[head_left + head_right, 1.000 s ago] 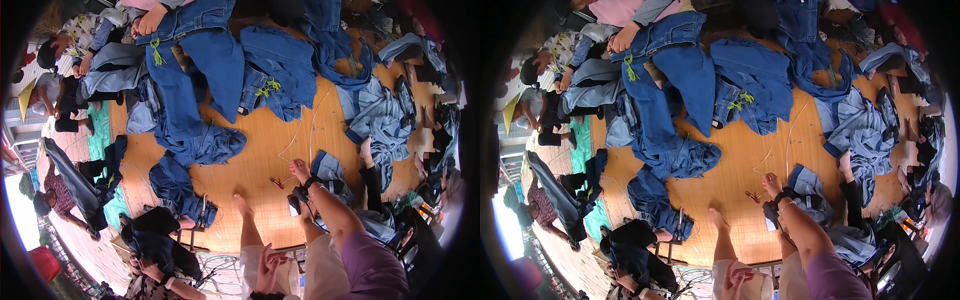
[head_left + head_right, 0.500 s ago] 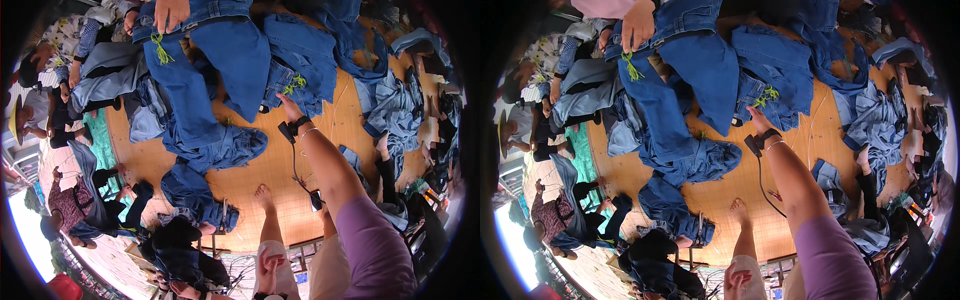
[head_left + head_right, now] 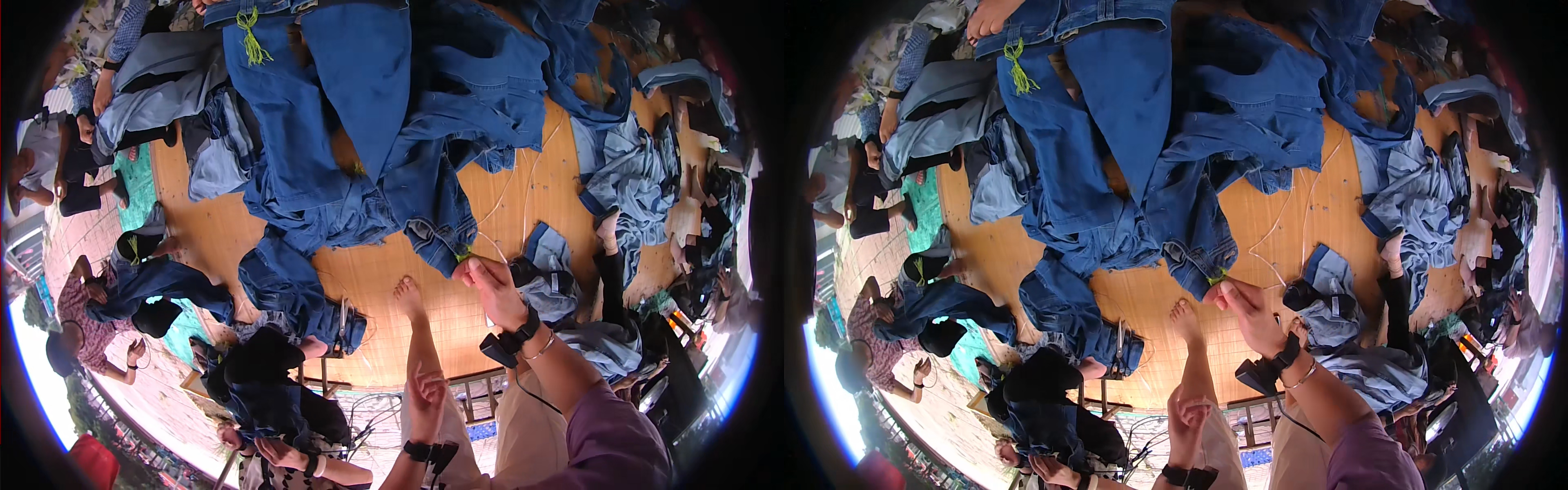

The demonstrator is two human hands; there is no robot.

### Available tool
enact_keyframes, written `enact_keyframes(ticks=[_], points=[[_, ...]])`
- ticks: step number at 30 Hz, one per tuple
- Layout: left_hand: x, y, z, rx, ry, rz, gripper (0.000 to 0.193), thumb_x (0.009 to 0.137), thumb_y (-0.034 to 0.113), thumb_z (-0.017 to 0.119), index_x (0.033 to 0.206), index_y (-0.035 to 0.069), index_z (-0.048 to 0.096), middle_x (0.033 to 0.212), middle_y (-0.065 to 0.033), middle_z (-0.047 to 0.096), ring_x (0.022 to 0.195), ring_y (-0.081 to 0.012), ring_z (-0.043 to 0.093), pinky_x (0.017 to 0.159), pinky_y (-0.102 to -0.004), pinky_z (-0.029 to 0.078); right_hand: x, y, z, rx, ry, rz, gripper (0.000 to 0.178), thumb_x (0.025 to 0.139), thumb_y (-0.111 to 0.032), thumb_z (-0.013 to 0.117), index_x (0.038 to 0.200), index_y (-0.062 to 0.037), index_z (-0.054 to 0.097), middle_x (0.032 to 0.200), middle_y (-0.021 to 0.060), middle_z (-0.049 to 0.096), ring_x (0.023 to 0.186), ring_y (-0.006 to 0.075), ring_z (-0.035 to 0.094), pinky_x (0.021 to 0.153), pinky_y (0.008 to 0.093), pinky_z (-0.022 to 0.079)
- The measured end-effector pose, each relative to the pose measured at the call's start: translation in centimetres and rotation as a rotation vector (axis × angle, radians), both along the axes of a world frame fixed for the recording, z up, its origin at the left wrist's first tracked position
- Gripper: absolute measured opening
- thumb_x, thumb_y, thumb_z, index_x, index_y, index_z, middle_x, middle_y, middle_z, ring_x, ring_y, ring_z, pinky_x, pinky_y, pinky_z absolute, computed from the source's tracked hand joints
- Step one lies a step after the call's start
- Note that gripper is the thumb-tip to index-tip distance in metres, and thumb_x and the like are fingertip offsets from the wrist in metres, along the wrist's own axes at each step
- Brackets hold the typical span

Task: Sewing and finishing denim fabric pieces using small scissors to trim threads.

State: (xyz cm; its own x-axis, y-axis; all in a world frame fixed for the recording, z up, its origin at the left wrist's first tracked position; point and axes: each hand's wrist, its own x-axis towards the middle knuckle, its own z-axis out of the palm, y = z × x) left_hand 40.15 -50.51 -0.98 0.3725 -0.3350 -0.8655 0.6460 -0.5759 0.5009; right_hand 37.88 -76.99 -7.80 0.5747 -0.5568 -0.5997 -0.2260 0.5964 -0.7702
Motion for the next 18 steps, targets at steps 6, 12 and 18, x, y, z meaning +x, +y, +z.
enact_keyframes(ticks=[6, 12, 18], points=[[-1.0, -4.5, -4.5, -0.138, -0.226, 0.007, 0.087, 0.08, 0.002, 0.076, 0.147, 0.006, 0.021, 0.129, -0.0147, 0.052, 0.113, -0.0248, 0.058, 0.091, -0.0362, 0.05, -3.5, 3.9, 8.1, -0.073, -0.153, 0.285, 0.02, 0.102, -0.008, 0.046, 0.096, 0.0029, 0.062, 0.092, 0.0108, 0.063, 0.09, 0.0223, 0.061, 0.084, 0.0322, 0.047], [-3.3, -2.6, -3.5, -0.1, -0.405, -0.085, 0.043, 0.09, 0.006, 0.064, 0.13, 0.001, 0.049, 0.123, -0.0107, 0.06, 0.109, -0.0193, 0.058, 0.093, -0.0315, 0.047, -7.8, 8.2, 10.5, -0.346, -0.22, 0.364, 0.016, 0.099, -0.006, 0.05, 0.095, 0.0022, 0.064, 0.093, 0.0117, 0.064, 0.091, 0.0262, 0.062, 0.086, 0.0339, 0.048], [-2.6, -1.8, 2.9, -0.095, -0.438, 0.018, 0.07, 0.085, -0.017, 0.044, 0.15, 0.005, 0.032, 0.14, -0.0104, 0.049, 0.121, -0.0192, 0.054, 0.096, -0.0292, 0.049, -15.8, 11.9, 7.2, 0.214, 0.108, -0.074, 0.03, 0.104, -0.021, 0.045, 0.095, 0.0014, 0.064, 0.092, 0.0058, 0.066, 0.087, 0.0124, 0.059, 0.084, 0.0289, 0.047]])
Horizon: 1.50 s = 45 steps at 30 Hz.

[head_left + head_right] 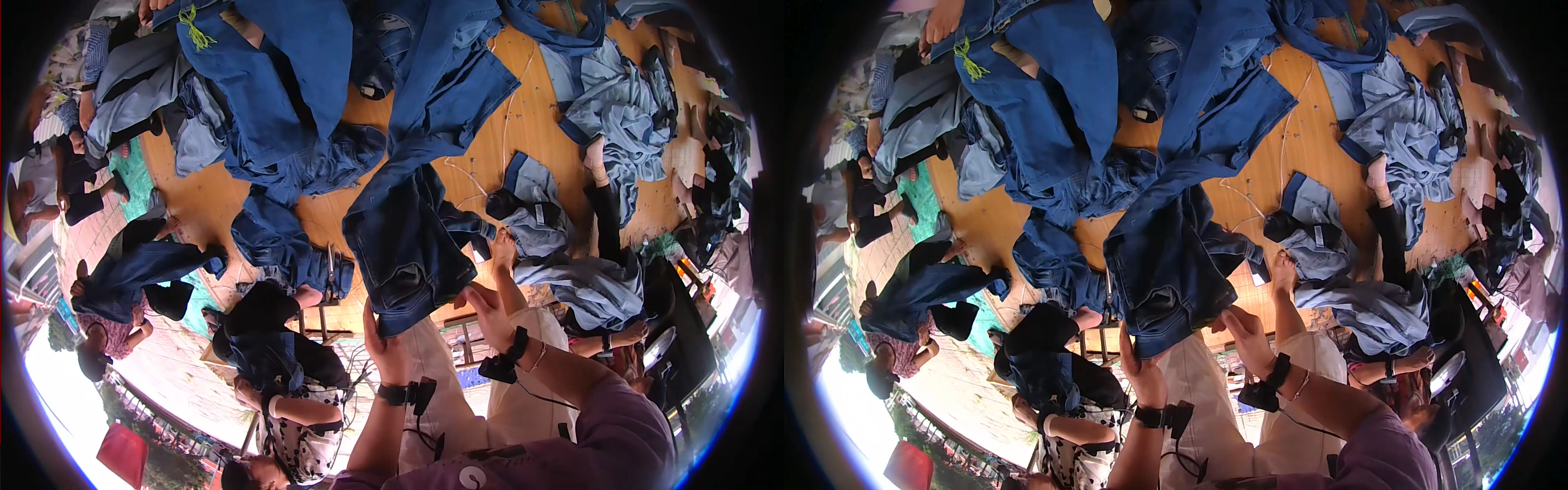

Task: Sewing and finishing denim fabric pieces using small scissors to trim threads.

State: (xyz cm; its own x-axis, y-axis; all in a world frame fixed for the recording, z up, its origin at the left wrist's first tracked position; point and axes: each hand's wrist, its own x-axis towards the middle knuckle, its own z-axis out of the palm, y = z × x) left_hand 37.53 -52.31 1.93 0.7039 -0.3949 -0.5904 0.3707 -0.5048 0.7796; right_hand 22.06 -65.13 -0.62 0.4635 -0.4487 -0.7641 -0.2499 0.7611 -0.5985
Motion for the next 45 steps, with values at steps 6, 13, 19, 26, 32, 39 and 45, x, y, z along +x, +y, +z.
enact_keyframes(ticks=[6, 13, 19, 26, 32, 39, 45], points=[[-1.2, -0.7, 5.5, -0.009, -0.053, -0.058, 0.07, 0.084, -0.018, 0.041, 0.15, 0.004, 0.031, 0.139, -0.0108, 0.049, 0.116, -0.0203, 0.058, 0.092, -0.0331, 0.055, -6.4, 4.8, -6.6, 0.244, 0.25, -0.144, 0.018, 0.097, -0.021, 0.057, 0.104, -0.0045, 0.06, 0.101, 0.0052, 0.064, 0.089, 0.0145, 0.063, 0.083, 0.0285, 0.051], [-4.9, 0.0, 10.3, -0.071, -0.049, 0.204, 0.058, 0.091, -0.009, 0.041, 0.147, 0.003, 0.033, 0.133, -0.0154, 0.052, 0.111, -0.0257, 0.062, 0.081, -0.0388, 0.062, -10.6, 6.6, -9.0, 0.117, 0.274, -0.049, 0.035, 0.09, -0.009, 0.061, 0.121, -0.0039, 0.047, 0.114, 0.0119, 0.06, 0.091, 0.0171, 0.064, 0.076, 0.0293, 0.053], [-9.1, 2.6, 13.3, -0.205, -0.083, 0.369, 0.055, 0.093, -0.004, 0.039, 0.147, 0.005, 0.034, 0.134, -0.0174, 0.052, 0.11, -0.0281, 0.063, 0.076, -0.0401, 0.063, -13.0, 8.3, -9.7, -0.203, 0.226, 0.197, 0.075, 0.082, -0.018, 0.074, 0.143, -0.0056, 0.031, 0.138, 0.0208, 0.046, 0.12, 0.0309, 0.053, 0.097, 0.039, 0.046], [-8.6, 11.1, 12.5, -0.293, 0.131, 0.633, 0.051, 0.092, 0.003, 0.05, 0.142, 0.008, 0.043, 0.125, -0.0115, 0.06, 0.096, -0.021, 0.068, 0.067, -0.0305, 0.062, -10.1, 10.6, -9.8, -0.216, 0.109, 0.172, 0.068, 0.082, -0.015, 0.078, 0.139, -0.0047, 0.042, 0.135, 0.0094, 0.052, 0.13, 0.0201, 0.044, 0.108, 0.0328, 0.034], [-5.4, 23.4, 6.2, -0.367, 0.407, 0.908, 0.028, 0.097, 0.009, 0.046, 0.12, -0.001, 0.058, 0.119, -0.0099, 0.066, 0.104, -0.0167, 0.066, 0.084, -0.0302, 0.06, -5.3, 15.4, -11.5, -0.293, -0.092, -0.002, 0.029, 0.097, -0.004, 0.058, 0.125, -0.0034, 0.052, 0.119, 0.0013, 0.061, 0.11, 0.0081, 0.055, 0.096, 0.0232, 0.042], [-4.7, 33.8, 1.4, -0.28, 0.459, 0.963, 0.037, 0.1, 0.007, 0.041, 0.137, 0.008, 0.045, 0.12, -0.0121, 0.063, 0.102, -0.0211, 0.067, 0.078, -0.0309, 0.061, -4.9, 24.8, -10.1, -0.392, 0.027, 0.181, 0.02, 0.09, 0.008, 0.054, 0.108, -0.0007, 0.052, 0.135, 0.0098, 0.059, 0.11, 0.0107, 0.06, 0.087, 0.0219, 0.051], [-5.4, 34.7, -0.9, -0.097, 0.437, 0.797, 0.045, 0.098, 0.007, 0.049, 0.141, 0.009, 0.035, 0.126, -0.0129, 0.058, 0.109, -0.0266, 0.063, 0.094, -0.0441, 0.054, -3.3, 28.1, -7.5, -0.509, 0.044, 0.422, 0.022, 0.08, 0.01, 0.059, 0.098, -0.0006, 0.051, 0.135, 0.0088, 0.06, 0.108, 0.0183, 0.066, 0.072, 0.0248, 0.059]])
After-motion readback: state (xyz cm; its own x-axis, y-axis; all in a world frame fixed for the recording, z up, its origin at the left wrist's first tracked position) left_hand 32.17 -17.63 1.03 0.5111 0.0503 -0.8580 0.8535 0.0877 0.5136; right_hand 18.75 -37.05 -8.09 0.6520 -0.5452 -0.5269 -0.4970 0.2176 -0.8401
